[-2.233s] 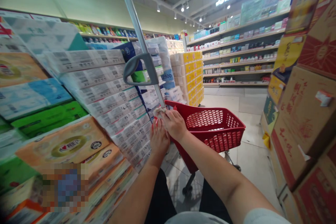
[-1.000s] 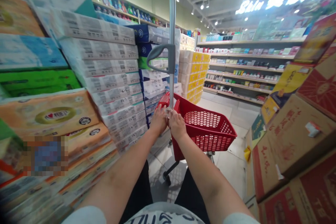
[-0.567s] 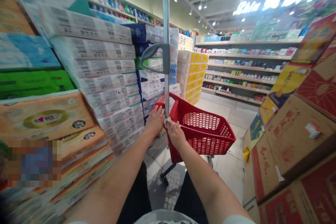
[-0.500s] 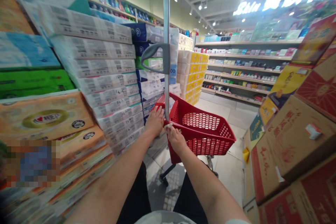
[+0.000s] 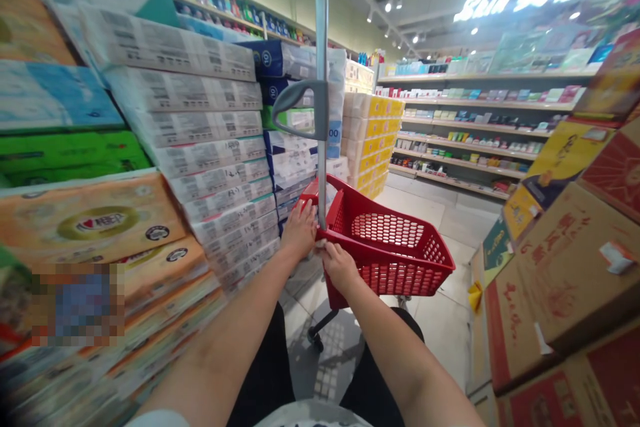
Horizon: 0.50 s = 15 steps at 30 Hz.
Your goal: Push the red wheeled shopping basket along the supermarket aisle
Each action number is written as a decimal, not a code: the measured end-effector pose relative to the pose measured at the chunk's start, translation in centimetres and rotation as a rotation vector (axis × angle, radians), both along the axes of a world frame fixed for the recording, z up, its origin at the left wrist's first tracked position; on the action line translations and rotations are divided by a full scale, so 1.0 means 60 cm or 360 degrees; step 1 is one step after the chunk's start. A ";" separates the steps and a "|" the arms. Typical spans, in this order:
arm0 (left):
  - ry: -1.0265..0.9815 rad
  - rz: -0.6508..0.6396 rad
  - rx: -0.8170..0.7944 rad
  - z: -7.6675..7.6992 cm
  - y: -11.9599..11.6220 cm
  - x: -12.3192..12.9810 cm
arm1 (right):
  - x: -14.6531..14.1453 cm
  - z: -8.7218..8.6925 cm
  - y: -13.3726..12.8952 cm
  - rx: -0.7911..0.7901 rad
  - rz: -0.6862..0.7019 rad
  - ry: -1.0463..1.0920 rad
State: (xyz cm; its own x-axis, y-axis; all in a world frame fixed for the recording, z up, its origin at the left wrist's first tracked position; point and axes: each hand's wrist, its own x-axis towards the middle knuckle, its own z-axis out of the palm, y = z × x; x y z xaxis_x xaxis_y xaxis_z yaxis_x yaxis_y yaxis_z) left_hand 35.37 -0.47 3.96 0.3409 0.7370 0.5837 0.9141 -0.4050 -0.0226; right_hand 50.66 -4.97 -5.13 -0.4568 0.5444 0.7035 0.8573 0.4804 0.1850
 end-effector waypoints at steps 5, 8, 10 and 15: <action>0.0010 -0.0019 0.0001 0.001 0.007 0.002 | -0.002 -0.007 0.004 -0.0013 -0.0048 0.0031; 0.0007 -0.0032 0.0028 -0.002 0.008 0.004 | 0.000 -0.020 0.004 -0.0113 -0.0056 0.0000; 0.0004 -0.0025 0.0027 -0.003 0.006 0.007 | 0.001 -0.012 0.007 -0.0051 -0.0043 0.0095; -0.0007 0.0014 -0.0051 -0.005 -0.002 0.016 | 0.005 0.011 0.007 0.0067 -0.0021 0.0210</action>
